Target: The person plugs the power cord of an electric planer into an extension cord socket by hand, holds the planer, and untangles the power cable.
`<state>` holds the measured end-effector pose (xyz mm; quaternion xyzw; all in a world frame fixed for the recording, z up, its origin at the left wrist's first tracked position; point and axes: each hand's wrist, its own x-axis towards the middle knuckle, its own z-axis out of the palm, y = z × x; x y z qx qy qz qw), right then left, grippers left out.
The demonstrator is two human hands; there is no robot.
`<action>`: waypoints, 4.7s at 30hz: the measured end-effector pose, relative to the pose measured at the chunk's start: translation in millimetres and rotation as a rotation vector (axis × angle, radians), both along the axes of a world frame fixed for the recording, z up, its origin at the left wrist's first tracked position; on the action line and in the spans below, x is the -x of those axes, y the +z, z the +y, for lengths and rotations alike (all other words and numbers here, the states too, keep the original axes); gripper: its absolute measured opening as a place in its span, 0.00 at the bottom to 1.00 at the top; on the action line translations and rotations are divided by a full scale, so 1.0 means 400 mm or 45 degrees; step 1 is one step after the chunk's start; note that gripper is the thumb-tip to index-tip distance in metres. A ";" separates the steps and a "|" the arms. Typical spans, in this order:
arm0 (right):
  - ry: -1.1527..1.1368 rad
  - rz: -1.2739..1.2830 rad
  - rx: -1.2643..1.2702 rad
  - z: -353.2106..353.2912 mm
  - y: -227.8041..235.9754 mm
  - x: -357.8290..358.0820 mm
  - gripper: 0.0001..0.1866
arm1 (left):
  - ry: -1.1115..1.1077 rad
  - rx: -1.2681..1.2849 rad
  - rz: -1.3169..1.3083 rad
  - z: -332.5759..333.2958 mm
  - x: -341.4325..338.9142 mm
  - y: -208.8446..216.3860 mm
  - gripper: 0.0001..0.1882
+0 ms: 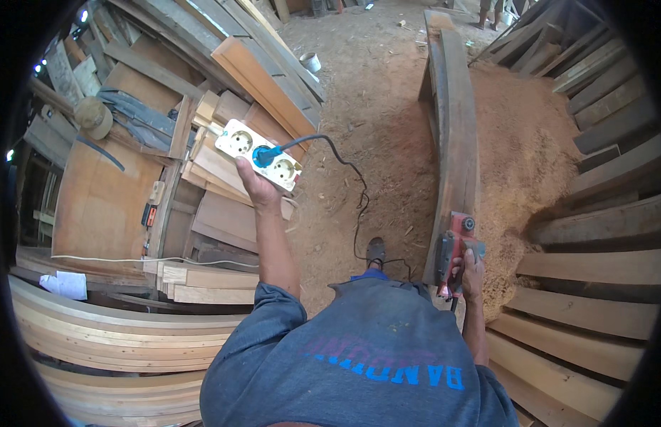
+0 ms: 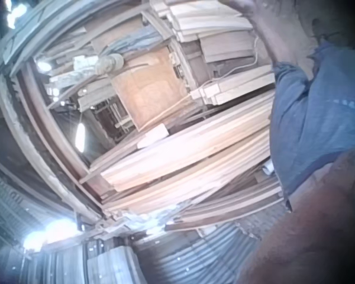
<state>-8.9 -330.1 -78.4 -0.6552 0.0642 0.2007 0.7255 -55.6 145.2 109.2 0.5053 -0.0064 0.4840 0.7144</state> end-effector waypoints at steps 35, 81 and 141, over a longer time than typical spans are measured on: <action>-0.105 0.056 0.058 0.015 0.098 -0.071 0.17 | 0.312 -0.876 1.159 0.335 0.125 -0.156 0.27; 0.023 0.090 0.023 -0.017 0.067 -0.093 0.17 | 0.481 -0.764 0.537 0.100 0.110 -0.054 0.35; 0.176 -0.619 0.603 0.265 0.008 -0.611 0.20 | -0.167 0.721 0.706 0.029 0.053 -0.375 0.25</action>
